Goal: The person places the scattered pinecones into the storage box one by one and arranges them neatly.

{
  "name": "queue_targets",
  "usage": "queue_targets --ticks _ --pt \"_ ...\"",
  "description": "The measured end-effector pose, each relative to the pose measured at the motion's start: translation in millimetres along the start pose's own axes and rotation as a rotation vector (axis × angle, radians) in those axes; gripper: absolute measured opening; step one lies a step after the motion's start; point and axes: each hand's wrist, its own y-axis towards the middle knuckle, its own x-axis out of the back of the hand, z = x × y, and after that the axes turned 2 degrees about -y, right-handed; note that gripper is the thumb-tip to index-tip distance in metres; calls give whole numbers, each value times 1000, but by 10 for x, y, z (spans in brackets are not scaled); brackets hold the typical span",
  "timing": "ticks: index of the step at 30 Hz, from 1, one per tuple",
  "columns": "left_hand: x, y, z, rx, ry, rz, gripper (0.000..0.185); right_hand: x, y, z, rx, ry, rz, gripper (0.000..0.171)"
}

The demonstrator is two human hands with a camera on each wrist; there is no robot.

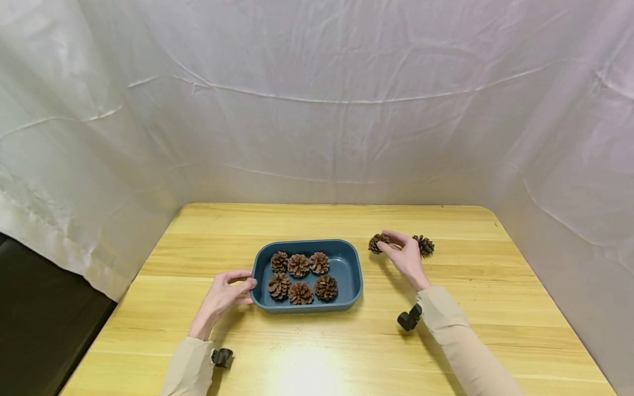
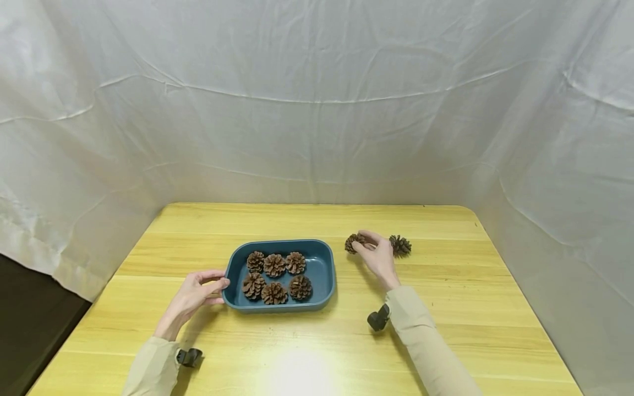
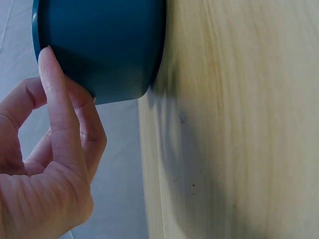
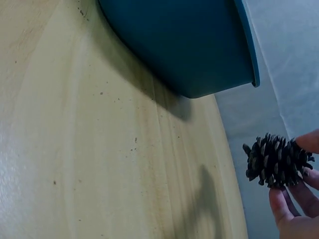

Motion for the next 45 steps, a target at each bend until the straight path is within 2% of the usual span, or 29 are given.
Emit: queue_targets --ticks 12,25,35,45 --pt "-14 -9 -10 7 -10 1 45 4 -19 94 44 89 29 53" --pt "-10 -9 -12 -2 -1 1 44 -19 -38 186 152 179 72 49" --pt "-13 -27 -29 -6 -3 6 45 -69 -59 277 170 156 81 45" --pt "-16 -28 -34 6 1 0 45 -140 -55 336 181 133 168 46"
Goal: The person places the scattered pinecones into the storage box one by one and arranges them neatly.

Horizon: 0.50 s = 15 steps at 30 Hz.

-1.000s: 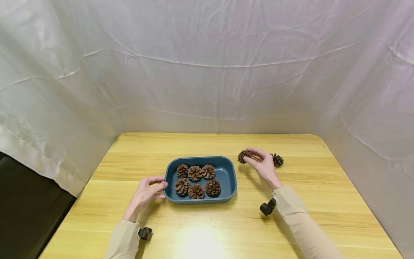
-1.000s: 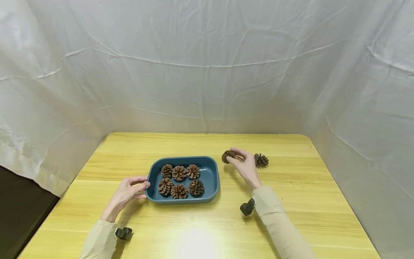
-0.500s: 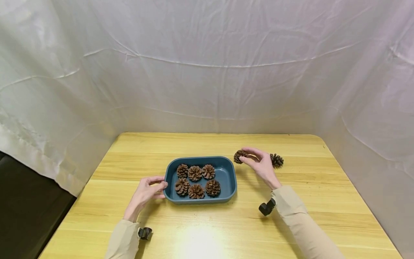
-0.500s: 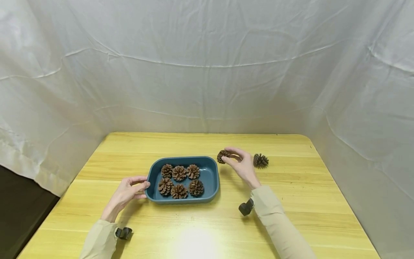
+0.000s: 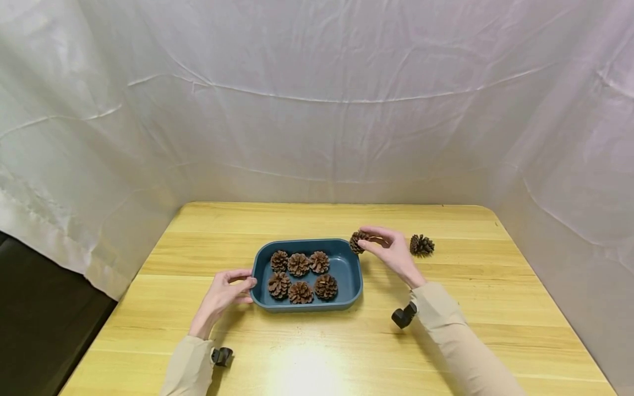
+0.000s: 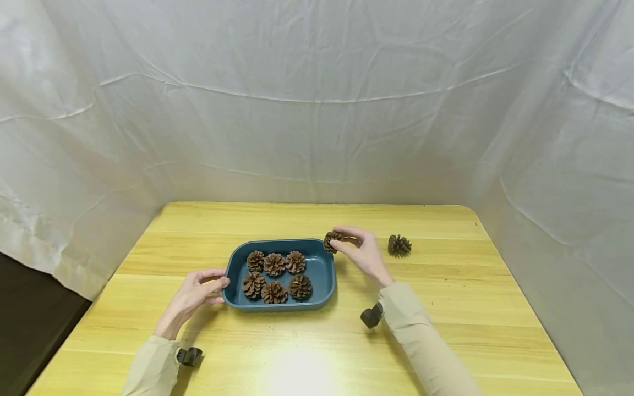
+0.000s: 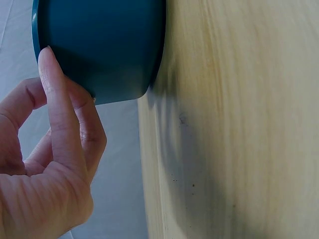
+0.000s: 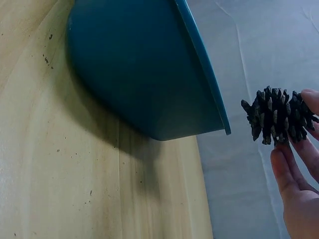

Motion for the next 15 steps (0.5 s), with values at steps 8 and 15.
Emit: queue_targets --ticks 8,15 --pt "1 4 1 -8 -6 15 47 -30 19 33 44 -71 80 42" --pt "-3 4 -2 -5 -2 9 46 -54 49 10 65 -70 168 39"
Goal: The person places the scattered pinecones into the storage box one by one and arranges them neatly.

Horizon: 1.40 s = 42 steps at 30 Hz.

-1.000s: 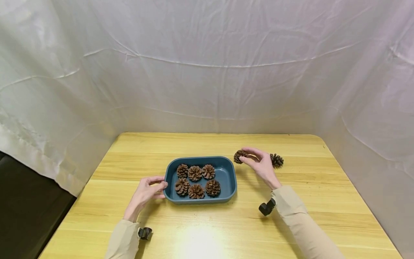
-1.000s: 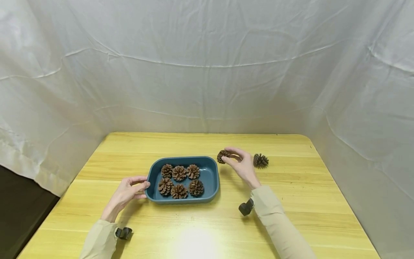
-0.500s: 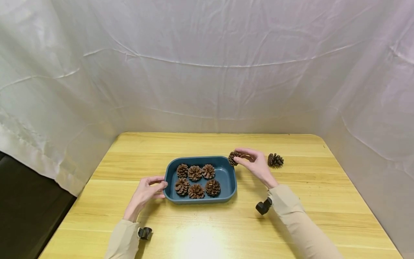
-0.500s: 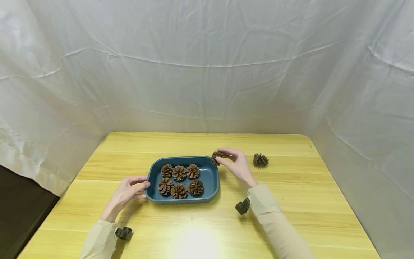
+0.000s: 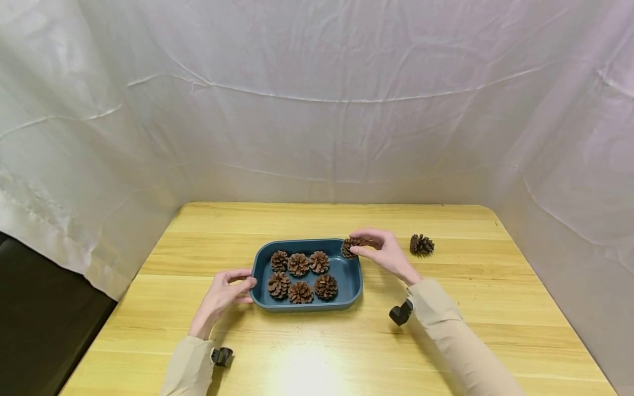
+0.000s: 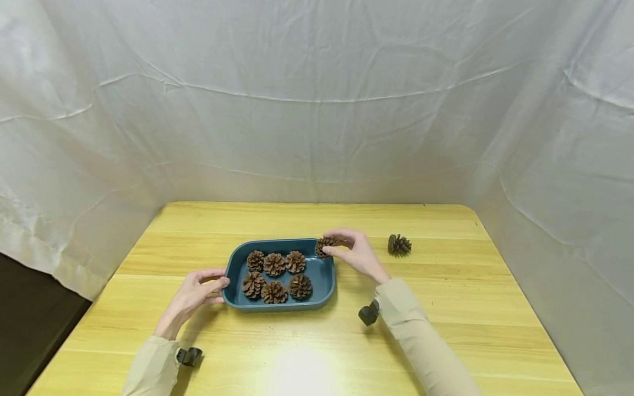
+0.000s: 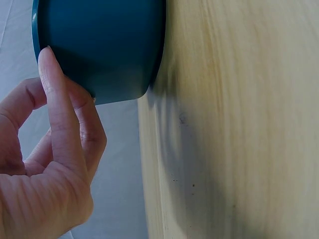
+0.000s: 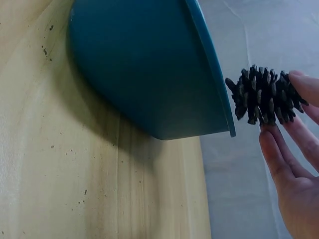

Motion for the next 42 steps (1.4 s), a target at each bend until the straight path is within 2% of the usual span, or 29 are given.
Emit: queue_targets --ticks 6,14,26,42 --pt "-6 1 0 -1 -3 -6 46 -25 43 -25 55 7 51 30" --pt "-4 2 1 -1 -4 -13 46 -54 94 -47 89 -65 72 27" --pt "-3 -3 2 4 -1 -13 47 -95 137 -47 63 -190 59 27" --pt "1 0 5 5 -9 -7 47 -154 190 -60 60 -251 75 28"
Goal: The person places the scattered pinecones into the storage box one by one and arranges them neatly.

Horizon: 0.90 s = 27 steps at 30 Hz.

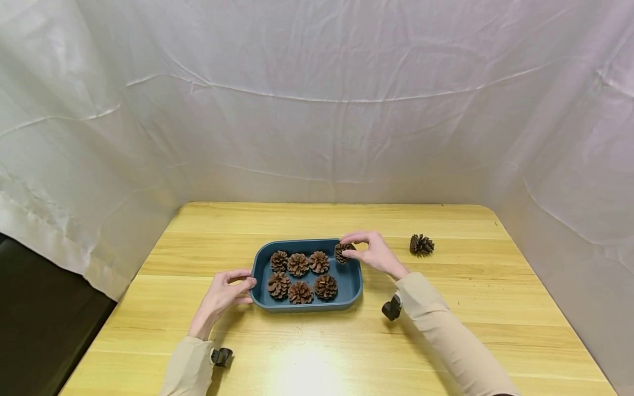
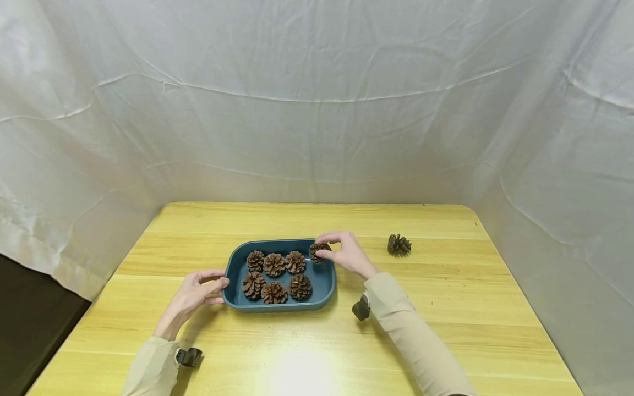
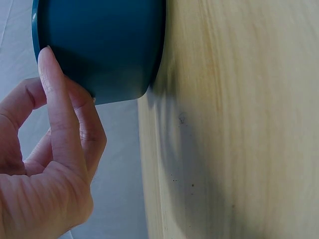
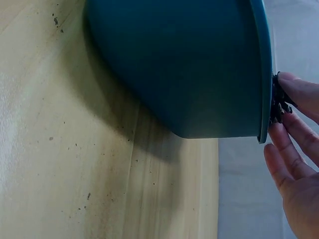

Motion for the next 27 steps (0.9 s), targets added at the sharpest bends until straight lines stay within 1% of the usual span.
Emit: queue_targets --ticks 16,20,27 --pt "-3 3 -2 1 -2 0 47 -27 19 -6 11 -8 12 27" --pt "-6 0 -6 3 -2 -2 47 -31 16 -9 20 -11 9 29" --pt "-4 4 -3 -3 -5 2 46 -26 8 -14 27 15 -5 29"
